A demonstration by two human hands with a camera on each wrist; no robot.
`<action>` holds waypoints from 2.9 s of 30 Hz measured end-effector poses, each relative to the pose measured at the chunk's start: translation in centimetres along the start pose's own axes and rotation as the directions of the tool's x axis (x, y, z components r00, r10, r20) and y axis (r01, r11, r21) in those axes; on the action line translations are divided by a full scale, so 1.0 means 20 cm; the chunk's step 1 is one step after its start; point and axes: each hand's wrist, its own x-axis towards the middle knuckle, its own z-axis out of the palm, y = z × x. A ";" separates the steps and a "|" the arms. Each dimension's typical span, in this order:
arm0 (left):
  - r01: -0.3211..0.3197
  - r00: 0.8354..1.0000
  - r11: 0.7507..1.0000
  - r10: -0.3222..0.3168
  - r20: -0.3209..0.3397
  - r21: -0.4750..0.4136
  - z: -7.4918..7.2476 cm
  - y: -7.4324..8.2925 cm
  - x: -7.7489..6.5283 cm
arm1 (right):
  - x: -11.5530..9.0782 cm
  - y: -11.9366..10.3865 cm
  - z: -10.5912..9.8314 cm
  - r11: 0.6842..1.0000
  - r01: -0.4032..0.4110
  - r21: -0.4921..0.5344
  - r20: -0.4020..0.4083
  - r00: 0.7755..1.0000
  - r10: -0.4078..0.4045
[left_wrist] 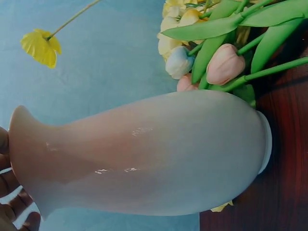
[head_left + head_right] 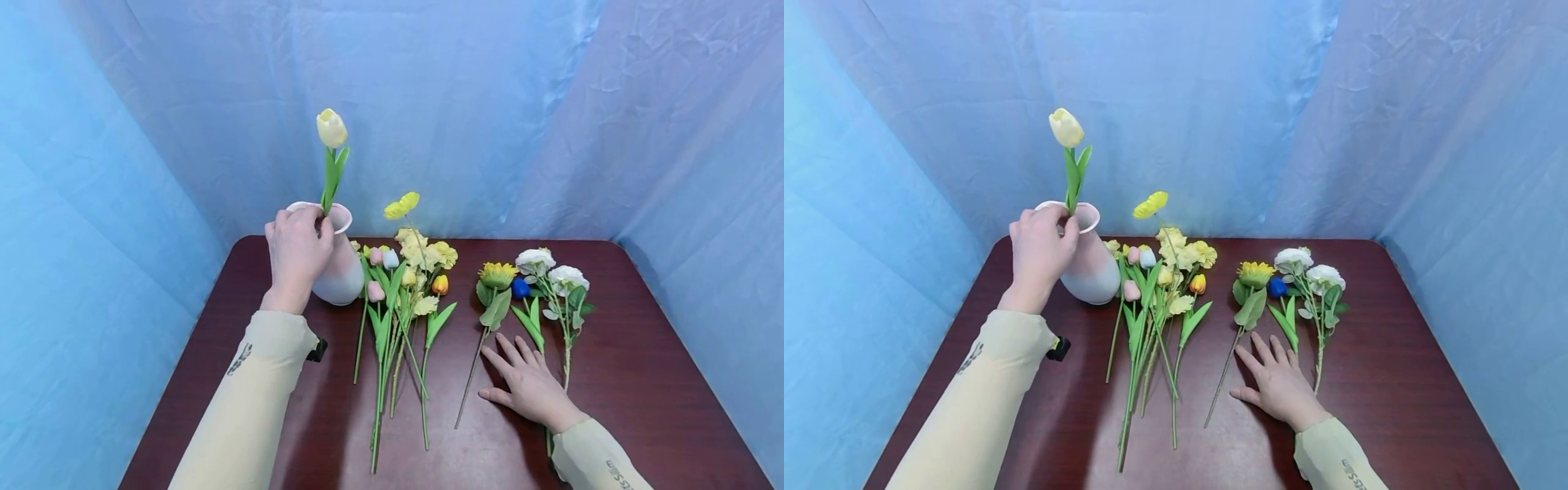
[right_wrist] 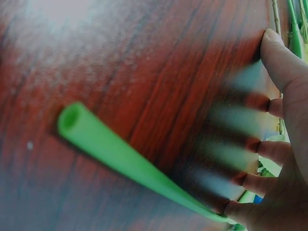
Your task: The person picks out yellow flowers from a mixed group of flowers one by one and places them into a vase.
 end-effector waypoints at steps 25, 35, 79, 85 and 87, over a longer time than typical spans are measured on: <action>0.112 0.985 0.994 -0.110 -0.131 0.006 0.00 0.03 -0.06 | 0.00 0.02 0.02 1.000 0.007 -0.015 -0.004 1.000 -0.007; -0.194 0.952 0.981 0.182 -0.245 -0.025 0.10 0.19 -0.23 | 0.00 0.02 0.01 1.000 0.006 -0.021 -0.004 1.000 -0.006; -0.324 0.793 0.913 0.120 0.598 0.246 0.69 0.48 -0.76 | -0.01 0.02 0.04 1.000 -0.002 -0.028 -0.002 1.000 0.002; -0.272 0.792 0.937 0.089 0.604 0.218 0.71 0.46 -0.75 | -0.01 0.02 0.03 1.000 0.001 -0.025 -0.006 1.000 -0.001; -0.256 0.801 0.947 0.094 0.591 0.195 0.71 0.46 -0.76 | -0.01 0.02 0.03 1.000 0.002 -0.026 -0.004 1.000 -0.002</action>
